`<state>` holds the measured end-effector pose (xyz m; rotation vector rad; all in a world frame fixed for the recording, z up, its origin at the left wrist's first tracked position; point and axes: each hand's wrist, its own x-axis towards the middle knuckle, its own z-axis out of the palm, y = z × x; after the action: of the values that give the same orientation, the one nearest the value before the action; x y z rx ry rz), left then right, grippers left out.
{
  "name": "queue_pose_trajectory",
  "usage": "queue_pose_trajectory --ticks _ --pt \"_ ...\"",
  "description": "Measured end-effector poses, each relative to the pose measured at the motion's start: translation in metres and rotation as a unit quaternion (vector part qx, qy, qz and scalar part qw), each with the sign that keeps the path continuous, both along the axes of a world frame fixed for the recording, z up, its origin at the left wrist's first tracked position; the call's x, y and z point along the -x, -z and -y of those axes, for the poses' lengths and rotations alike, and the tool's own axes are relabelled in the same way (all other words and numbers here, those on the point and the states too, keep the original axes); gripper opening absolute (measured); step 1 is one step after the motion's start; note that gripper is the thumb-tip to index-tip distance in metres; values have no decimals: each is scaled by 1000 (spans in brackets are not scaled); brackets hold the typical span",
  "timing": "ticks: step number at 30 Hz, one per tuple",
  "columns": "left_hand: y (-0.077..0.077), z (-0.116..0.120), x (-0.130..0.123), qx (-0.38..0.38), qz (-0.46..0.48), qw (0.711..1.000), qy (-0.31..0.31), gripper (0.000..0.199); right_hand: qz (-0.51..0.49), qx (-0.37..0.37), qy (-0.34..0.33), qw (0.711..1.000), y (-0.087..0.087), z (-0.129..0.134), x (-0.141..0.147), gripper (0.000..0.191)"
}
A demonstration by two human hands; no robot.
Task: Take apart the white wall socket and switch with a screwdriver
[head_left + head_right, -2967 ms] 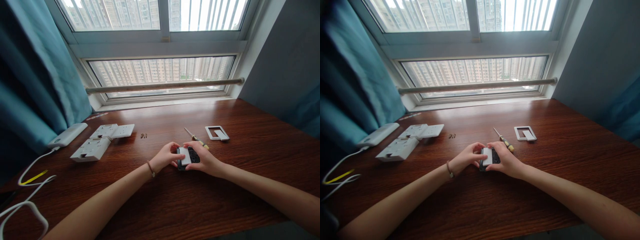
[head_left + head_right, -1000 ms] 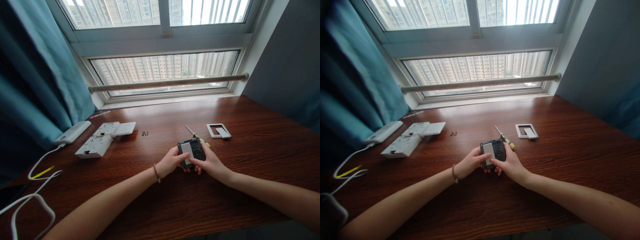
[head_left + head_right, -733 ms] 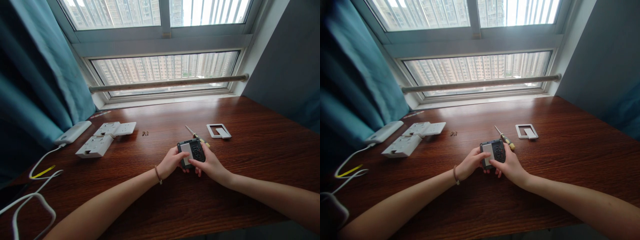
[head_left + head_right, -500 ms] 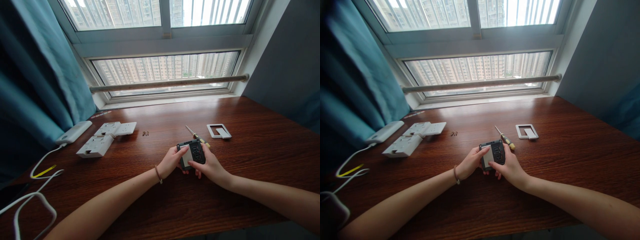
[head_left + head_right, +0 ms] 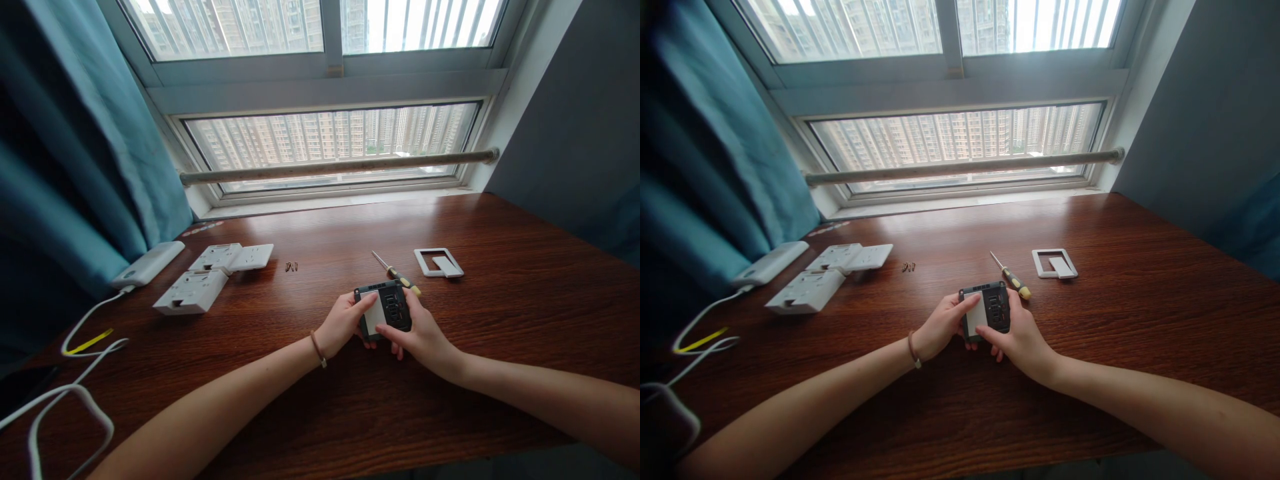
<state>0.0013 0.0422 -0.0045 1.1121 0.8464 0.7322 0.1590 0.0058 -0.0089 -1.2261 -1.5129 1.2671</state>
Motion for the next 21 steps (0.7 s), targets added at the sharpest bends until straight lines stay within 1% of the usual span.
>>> queue_pose_trajectory --ticks 6,8,11,13,16,18,21 --pt "-1 -2 3 15 -6 1000 2 44 -12 8 -21 1000 0 -1 -2 59" --pt "-2 -4 5 24 -14 1000 9 46 -28 7 -27 999 1 -3 -2 67" --pt "-4 -9 9 42 -26 999 23 52 -76 6 -32 997 3 -6 -3 84" --pt "-5 -12 12 49 -33 998 34 56 -102 17 -40 994 5 -7 -3 93" --pt "-5 -15 15 44 -48 997 42 54 -111 39 -57 991 5 -8 -5 102" --pt "-6 -16 17 40 -55 997 47 51 -110 50 -68 990 4 -8 -6 104" --pt "-8 -16 19 43 -61 996 58 49 -106 60 -75 990 4 -9 -7 100"
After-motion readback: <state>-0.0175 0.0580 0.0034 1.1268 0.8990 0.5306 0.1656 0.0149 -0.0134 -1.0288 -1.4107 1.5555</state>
